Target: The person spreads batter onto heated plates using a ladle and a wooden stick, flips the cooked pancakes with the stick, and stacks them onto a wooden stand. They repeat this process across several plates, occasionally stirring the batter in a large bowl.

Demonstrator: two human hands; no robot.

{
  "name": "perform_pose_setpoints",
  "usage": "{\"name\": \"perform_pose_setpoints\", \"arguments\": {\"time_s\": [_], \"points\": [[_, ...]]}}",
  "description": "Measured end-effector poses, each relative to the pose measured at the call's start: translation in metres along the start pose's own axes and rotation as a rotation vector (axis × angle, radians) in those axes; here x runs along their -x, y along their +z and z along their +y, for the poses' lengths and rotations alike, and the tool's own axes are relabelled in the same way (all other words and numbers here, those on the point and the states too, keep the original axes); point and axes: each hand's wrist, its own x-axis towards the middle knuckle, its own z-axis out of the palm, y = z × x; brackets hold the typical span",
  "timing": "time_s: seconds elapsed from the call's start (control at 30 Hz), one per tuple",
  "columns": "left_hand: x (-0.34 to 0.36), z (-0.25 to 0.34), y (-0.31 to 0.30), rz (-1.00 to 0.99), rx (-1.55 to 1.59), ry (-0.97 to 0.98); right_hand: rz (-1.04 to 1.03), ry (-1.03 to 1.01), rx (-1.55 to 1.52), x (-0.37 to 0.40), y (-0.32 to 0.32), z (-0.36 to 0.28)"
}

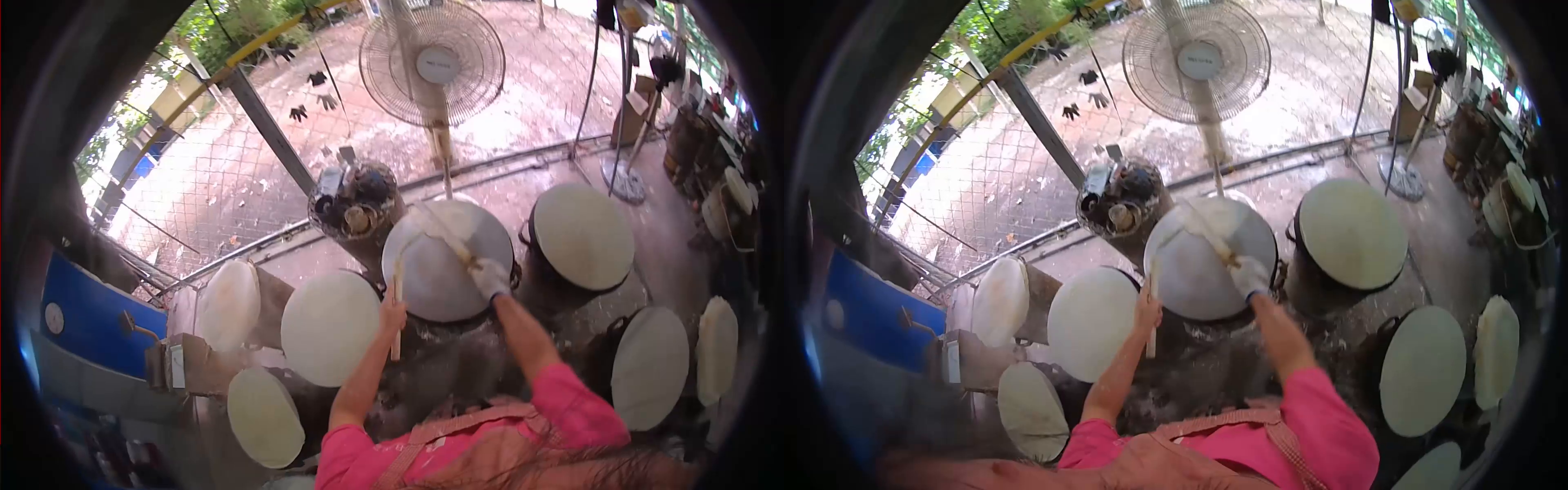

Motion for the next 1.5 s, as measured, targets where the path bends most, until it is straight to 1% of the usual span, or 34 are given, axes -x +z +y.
{"name": "perform_pose_setpoints", "arguments": {"time_s": [0.03, 0.07, 0.13, 0.17, 0.2, 0.23, 0.27, 0.3, 0.33, 0.37, 0.4, 0.47, 0.5, 0.53, 0.57, 0.6, 0.63, 0.67, 0.7, 0.73, 0.8, 0.93, 1.0, 1.07, 1.1, 1.13, 1.2, 1.23, 1.3, 1.33, 1.4, 1.43, 1.47, 1.5], "points": [[0.03, -0.015, -0.008, -0.089, 0.08, -0.178, -0.04, 0.04, 0.033, 0.002, -0.035, -0.008], [0.058, -0.032, -0.012, -0.048, 0.059, -0.179, -0.067, 0.073, 0.054, 0.003, -0.059, -0.002], [0.093, -0.058, -0.027, -0.027, 0.045, -0.151, -0.109, 0.238, -0.363, -0.009, -0.028, 0.103], [0.106, -0.069, -0.031, -0.051, 0.072, -0.147, -0.08, 0.348, -0.629, 0.018, -0.046, 0.067], [0.112, -0.096, -0.035, -0.073, 0.056, -0.155, -0.046, 0.318, -0.677, 0.037, -0.019, 0.052], [0.101, -0.13, -0.032, -0.022, -0.042, -0.042, -0.007, 0.279, -0.719, 0.044, 0.008, 0.037], [0.098, -0.149, -0.028, 0.038, -0.13, 0.068, -0.106, 0.389, -0.724, 0.048, 0.025, 0.014], [0.104, -0.133, -0.028, 0.033, -0.13, 0.053, -0.209, 0.244, -0.589, 0.046, 0.02, -0.001], [0.109, -0.096, -0.033, -0.022, -0.097, -0.126, -0.226, 0.261, -0.588, 0.04, 0.003, -0.002], [0.12, -0.08, -0.038, -0.072, -0.064, -0.312, -0.213, 0.22, -0.584, 0.033, -0.018, 0.002], [0.13, -0.105, -0.043, -0.064, -0.074, -0.343, -0.203, 0.177, -0.586, 0.035, -0.026, 0.011], [0.103, -0.147, -0.041, -0.014, -0.239, -0.076, -0.191, 0.297, -0.876, 0.012, -0.017, 0.083], [0.122, -0.076, -0.043, -0.08, -0.148, -0.298, -0.105, 0.358, -1.078, 0.024, -0.03, 0.058], [0.118, -0.092, -0.042, -0.066, -0.146, -0.291, -0.129, 0.33, -0.923, 0.029, -0.015, 0.055], [0.117, -0.122, -0.039, 0.132, -0.353, 0.181, -0.245, 0.354, -0.961, 0.032, 0.019, 0.062], [0.106, -0.132, -0.027, 0.34, -0.539, 0.66, -0.263, 0.25, -0.865, 0.038, 0.013, 0.038], [0.112, -0.114, -0.022, 0.365, -0.534, 0.658, -0.366, 0.316, -0.844, 0.035, 0.013, 0.027], [0.127, -0.08, -0.024, 0.198, -0.317, 0.183, -0.464, 0.343, -0.854, 0.031, -0.021, 0.011], [0.134, -0.059, -0.027, 0.025, -0.086, -0.281, -0.482, 0.349, -0.816, 0.014, -0.023, 0.031], [0.138, -0.062, -0.027, 0.034, -0.049, -0.283, -0.502, 0.357, -0.788, 0.0, -0.024, 0.059], [0.136, -0.064, -0.02, 0.064, -0.006, -0.251, -0.414, 0.386, -0.937, -0.031, -0.049, 0.081], [0.145, -0.041, -0.011, 0.08, -0.046, -0.298, -0.465, 0.396, -0.852, -0.044, -0.011, 0.09], [0.146, -0.03, -0.007, 0.112, -0.043, -0.288, -0.719, 0.399, -0.856, -0.032, 0.002, 0.087], [0.147, -0.03, -0.002, 0.136, -0.004, -0.341, -0.737, 0.359, -0.848, -0.05, -0.013, 0.105], [0.146, -0.031, 0.0, 0.152, -0.003, -0.339, -0.739, 0.325, -0.855, -0.056, -0.036, 0.093], [0.144, -0.032, 0.002, 0.167, -0.007, -0.318, -0.737, 0.451, -0.876, -0.069, -0.066, 0.081], [0.15, -0.033, 0.003, 0.181, -0.019, -0.323, -0.55, 0.483, -0.896, -0.1, -0.064, 0.074], [0.149, -0.031, 0.005, 0.186, -0.025, -0.315, -0.562, 0.49, -0.89, -0.1, -0.054, 0.076], [0.147, -0.032, 0.005, 0.2, -0.026, -0.32, -0.802, 0.354, -0.655, -0.099, -0.019, 0.074], [0.145, -0.035, 0.005, 0.196, -0.033, -0.363, -0.815, 0.353, -0.643, -0.095, -0.007, 0.086], [0.15, -0.045, 0.009, 0.204, -0.027, -0.421, -0.953, 0.108, -0.783, -0.083, 0.007, 0.117], [0.151, -0.05, 0.008, 0.189, -0.074, -0.442, -1.012, -0.054, -0.9, -0.084, -0.025, 0.111], [0.147, -0.056, 0.004, 0.177, -0.127, -0.454, -0.959, 0.298, -0.715, -0.088, -0.066, 0.072], [0.145, -0.084, 0.003, 0.19, -0.154, -0.403, -0.902, 0.326, -0.813, -0.112, -0.04, 0.095]]}}
